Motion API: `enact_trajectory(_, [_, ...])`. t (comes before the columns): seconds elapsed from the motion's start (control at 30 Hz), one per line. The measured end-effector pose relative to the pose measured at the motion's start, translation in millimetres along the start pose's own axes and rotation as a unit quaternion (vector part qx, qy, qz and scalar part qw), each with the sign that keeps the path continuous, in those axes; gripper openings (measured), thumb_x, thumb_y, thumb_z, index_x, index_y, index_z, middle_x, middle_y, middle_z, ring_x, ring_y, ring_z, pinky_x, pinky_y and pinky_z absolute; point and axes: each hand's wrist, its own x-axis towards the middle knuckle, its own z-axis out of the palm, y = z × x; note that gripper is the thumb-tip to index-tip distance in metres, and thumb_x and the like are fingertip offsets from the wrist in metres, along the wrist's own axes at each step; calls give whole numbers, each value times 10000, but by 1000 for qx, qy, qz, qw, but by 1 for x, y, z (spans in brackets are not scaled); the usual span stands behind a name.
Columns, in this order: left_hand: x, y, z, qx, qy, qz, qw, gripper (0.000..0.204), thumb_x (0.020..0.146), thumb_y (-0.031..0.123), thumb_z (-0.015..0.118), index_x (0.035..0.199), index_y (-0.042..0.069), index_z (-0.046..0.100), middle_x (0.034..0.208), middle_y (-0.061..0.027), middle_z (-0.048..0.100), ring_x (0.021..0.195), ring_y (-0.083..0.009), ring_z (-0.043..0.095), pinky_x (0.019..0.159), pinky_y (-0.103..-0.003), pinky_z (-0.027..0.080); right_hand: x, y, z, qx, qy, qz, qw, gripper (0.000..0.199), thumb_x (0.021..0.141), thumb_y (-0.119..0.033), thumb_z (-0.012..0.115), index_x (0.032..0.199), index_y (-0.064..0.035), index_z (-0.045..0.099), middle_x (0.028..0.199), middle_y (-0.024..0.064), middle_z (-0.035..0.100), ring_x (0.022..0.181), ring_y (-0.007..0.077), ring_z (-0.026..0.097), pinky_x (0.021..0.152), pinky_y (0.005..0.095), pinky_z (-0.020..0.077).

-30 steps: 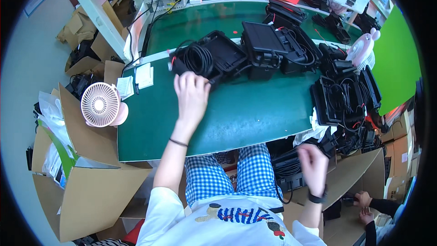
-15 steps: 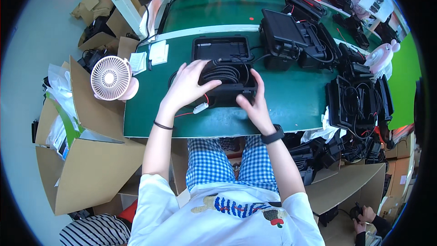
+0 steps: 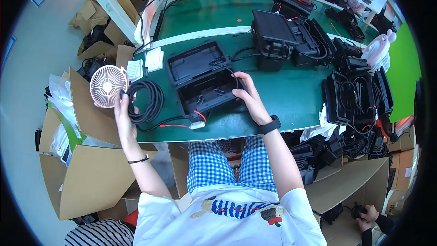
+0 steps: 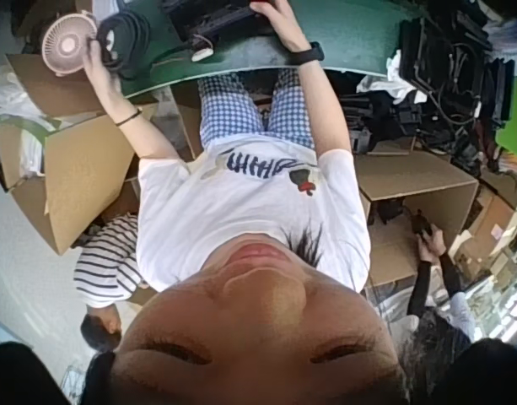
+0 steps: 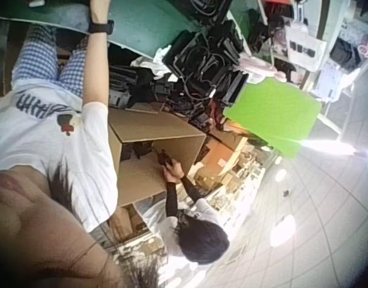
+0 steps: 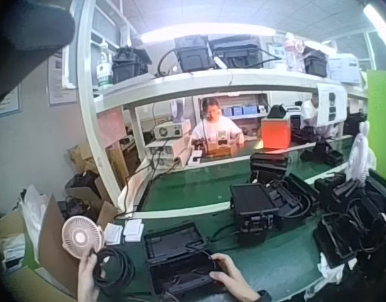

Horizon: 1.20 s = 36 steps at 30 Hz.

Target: Assembling components into plastic enclosures and packing them into a larger box in an electronics workshop.

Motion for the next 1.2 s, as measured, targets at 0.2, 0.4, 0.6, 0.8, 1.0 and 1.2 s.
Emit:
enact_trajectory(0.2, [32,-65,-51,151,-101,38,983,520,1017,236,496,1484,52,359,1229,-92,579,911,-103,603,746,-243,468,-8,-2,15,7,-39,22,999,383,854,-109,587,1224,-90,494,1250,61,521,1159,189,497,997,307,379])
enact_trajectory(0.4, [8,-70,-49,528,37,200,824,397,998,221,516,1339,19,545,1373,-198,492,1255,-362,475,1048,-424,385,-93,1,3,-114,73,-54,989,382,811,-134,696,1132,-86,495,1408,215,419,1335,347,410,1074,413,344])
enact_trajectory(0.6, [-92,-19,17,413,-192,326,829,369,832,35,652,1200,70,640,1299,-139,546,1196,-324,535,1005,-424,437,-138,8,-11,-103,134,-66,983,426,753,-175,743,1071,-92,471,1477,235,327,1352,354,378,1062,430,362])
enact_trajectory(0.8, [-147,-16,64,368,-355,485,709,428,650,35,722,1058,163,740,993,-20,619,907,-203,582,780,-317,517,-143,11,-18,-111,117,-58,985,331,812,-204,688,1078,-96,523,1488,273,305,1378,340,361,1078,416,317])
enact_trajectory(1.0, [-146,-17,71,330,-373,559,663,346,595,46,739,935,112,744,965,-31,644,792,-192,597,654,-299,523,-143,0,-19,-93,62,-69,991,269,894,-154,603,1150,-76,580,1290,130,572,1467,355,176,1142,469,231])
enact_trajectory(1.2, [-148,-17,82,286,-385,462,746,370,576,104,852,905,114,683,848,-34,607,709,-207,587,570,-305,479,-136,-11,-14,15,104,-33,994,430,873,-153,612,1290,-83,532,1568,199,208,1463,353,195,1167,431,197])
